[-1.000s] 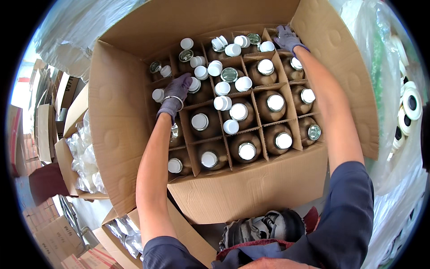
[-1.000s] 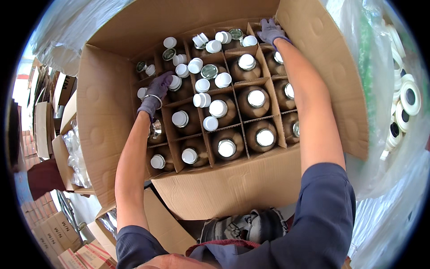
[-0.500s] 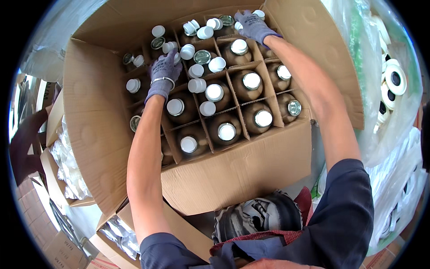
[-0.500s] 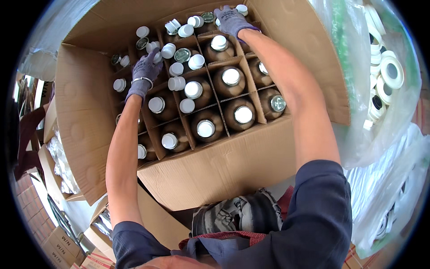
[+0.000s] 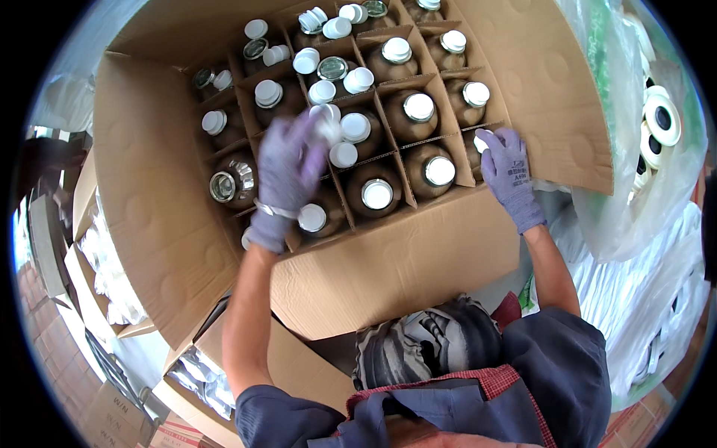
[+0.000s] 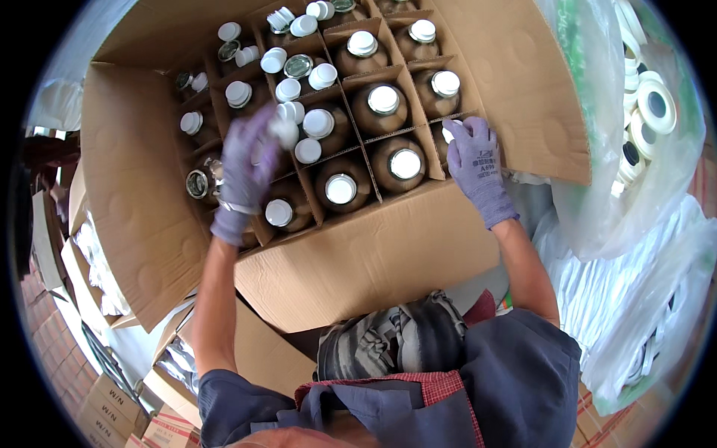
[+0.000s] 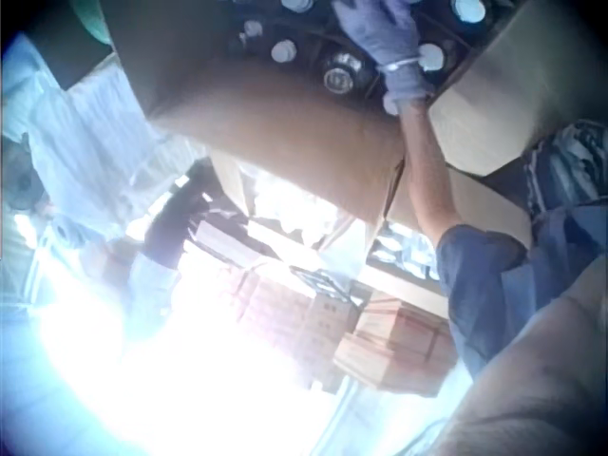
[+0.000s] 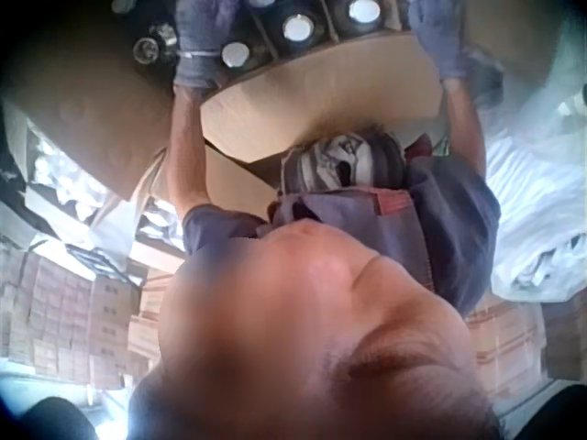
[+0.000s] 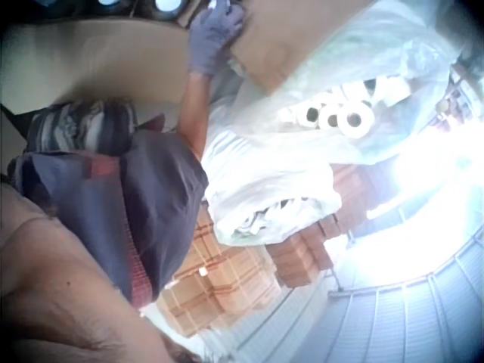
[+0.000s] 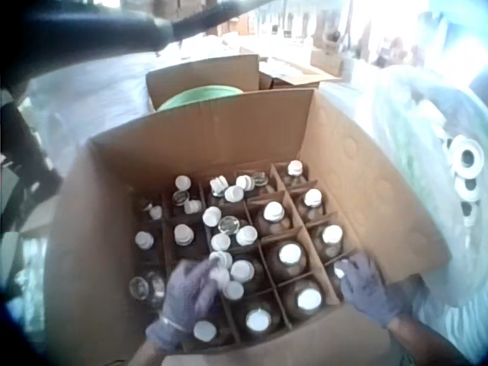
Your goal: The person, while sitting on the floor, places caps on glass jars in a cardboard box, then takes a white plastic jug and secures a cap onto it before placing it into another box.
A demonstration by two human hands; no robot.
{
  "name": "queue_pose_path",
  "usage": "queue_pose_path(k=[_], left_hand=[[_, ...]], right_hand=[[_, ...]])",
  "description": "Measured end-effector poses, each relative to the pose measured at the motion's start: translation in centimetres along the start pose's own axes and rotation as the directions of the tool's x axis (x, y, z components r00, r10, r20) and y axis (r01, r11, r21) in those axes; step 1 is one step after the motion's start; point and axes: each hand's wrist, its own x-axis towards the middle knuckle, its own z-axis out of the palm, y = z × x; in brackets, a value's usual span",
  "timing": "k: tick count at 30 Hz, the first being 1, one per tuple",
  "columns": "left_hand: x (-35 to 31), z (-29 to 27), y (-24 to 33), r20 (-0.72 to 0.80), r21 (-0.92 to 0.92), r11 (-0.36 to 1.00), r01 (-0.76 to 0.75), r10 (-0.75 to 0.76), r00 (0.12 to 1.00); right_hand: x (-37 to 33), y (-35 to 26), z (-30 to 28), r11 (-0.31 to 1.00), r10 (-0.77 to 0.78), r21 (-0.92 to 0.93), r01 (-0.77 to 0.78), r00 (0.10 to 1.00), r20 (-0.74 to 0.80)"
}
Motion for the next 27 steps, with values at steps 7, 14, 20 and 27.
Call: queue_pose_path(k=[7,14,20,27], left_hand=[[-10.4,3.4,5.3,-0.005,-0.301,0.832,0.465,-0.489,0.872],[-11.7,4.7,5.9,-0.146,-0.264,0.916,0.301,-0.347,0.926],[-12.2,6.2,4.6,-0.237,0.003,0.995,0.099,-0.096,0.967],[-13.1,5.2,5.3,-0.302,-0.363,0.875,0.32,-0.436,0.848]], right_hand=[[0.6,-1.1,1.5,0.997,-0.055,-0.061,0.054,0.998,-0.012],[-1.9,2.8,2.8,0.992,0.112,0.064,-0.109,0.993,-0.042],[-1.0,3.3,4.5,0.942,0.19,-0.289,-0.169,0.981,0.045],[5.6,-9.4,1.7,0.961,-0.245,0.127,0.246,0.969,-0.019]])
